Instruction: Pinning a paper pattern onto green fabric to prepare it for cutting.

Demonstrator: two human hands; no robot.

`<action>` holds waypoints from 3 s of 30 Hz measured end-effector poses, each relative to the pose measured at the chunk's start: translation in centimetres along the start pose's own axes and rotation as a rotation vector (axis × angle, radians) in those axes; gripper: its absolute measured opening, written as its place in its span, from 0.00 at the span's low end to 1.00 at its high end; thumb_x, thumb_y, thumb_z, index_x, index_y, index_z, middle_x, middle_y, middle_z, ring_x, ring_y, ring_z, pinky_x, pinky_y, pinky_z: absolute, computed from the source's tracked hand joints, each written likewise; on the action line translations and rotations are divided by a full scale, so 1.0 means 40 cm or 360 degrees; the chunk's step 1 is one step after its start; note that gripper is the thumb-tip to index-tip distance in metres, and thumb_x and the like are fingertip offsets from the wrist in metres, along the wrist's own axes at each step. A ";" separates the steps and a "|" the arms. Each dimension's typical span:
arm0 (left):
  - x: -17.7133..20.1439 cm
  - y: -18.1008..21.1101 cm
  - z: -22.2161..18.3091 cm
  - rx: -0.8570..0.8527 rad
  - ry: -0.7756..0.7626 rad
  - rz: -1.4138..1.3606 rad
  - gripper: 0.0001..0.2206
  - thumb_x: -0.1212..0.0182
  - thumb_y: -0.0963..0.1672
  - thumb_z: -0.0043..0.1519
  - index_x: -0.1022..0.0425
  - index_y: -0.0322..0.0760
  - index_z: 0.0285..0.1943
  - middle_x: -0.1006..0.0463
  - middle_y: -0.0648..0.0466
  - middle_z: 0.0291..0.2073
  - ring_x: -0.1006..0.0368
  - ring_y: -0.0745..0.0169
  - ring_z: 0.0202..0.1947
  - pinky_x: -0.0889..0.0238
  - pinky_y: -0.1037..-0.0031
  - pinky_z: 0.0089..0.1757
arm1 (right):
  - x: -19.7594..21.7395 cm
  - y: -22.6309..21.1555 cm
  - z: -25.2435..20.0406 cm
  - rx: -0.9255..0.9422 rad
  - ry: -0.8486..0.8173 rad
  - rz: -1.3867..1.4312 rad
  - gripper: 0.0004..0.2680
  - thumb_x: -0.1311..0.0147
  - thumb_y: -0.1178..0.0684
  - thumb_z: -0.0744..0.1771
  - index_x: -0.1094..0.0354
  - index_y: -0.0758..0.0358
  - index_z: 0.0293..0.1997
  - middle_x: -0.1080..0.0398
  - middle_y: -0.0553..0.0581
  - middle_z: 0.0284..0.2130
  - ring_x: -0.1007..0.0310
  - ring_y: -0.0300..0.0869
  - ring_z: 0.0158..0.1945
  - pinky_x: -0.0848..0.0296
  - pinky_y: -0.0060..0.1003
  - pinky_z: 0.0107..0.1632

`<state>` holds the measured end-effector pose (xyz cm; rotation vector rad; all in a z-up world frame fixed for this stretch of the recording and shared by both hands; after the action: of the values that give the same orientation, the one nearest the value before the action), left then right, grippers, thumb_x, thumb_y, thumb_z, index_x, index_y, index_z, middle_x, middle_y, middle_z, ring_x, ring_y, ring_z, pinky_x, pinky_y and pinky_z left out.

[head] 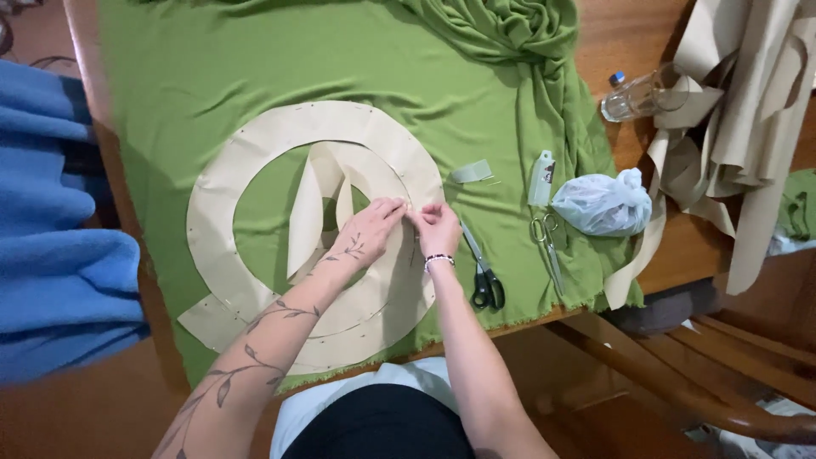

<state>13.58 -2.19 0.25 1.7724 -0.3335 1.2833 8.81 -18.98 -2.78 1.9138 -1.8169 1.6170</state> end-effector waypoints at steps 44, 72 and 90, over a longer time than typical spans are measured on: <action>0.017 -0.034 0.020 0.0369 0.0086 0.0247 0.36 0.27 0.56 0.47 0.32 0.46 0.65 0.39 0.50 0.68 0.55 0.38 0.73 0.58 0.45 0.68 | 0.324 0.109 0.391 0.0814 -0.0174 -0.0822 0.09 0.32 0.51 0.63 0.29 0.51 0.41 0.27 0.51 0.31 0.25 0.45 0.43 0.27 0.42 0.52; 0.048 -0.037 0.030 0.0434 -0.0014 0.0439 0.51 0.21 0.53 0.40 0.46 0.39 0.74 0.44 0.50 0.70 0.54 0.52 0.73 0.53 0.57 0.67 | -0.076 -0.149 0.136 0.0741 -0.0258 -0.0071 0.03 0.38 0.52 0.62 0.24 0.44 0.35 0.23 0.41 0.26 0.23 0.32 0.31 0.25 0.29 0.42; 0.101 -0.026 0.029 0.0555 0.0090 0.0316 0.51 0.17 0.51 0.35 0.41 0.37 0.70 0.44 0.43 0.67 0.49 0.47 0.70 0.43 0.60 0.61 | -0.098 -0.181 0.177 0.0525 -0.0287 -0.0513 0.02 0.40 0.47 0.56 0.24 0.40 0.26 0.26 0.40 0.19 0.22 0.39 0.31 0.23 0.37 0.42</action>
<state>16.71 -1.41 3.14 2.0266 -0.2703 1.6069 19.53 -18.53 -4.39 2.4087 -1.2541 1.7603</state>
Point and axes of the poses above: each hand's wrist, its own z-axis towards the middle knuckle, its own x-axis out of the back of the hand, y = z × x, the point moved 3 cm from there along z, towards the middle knuckle
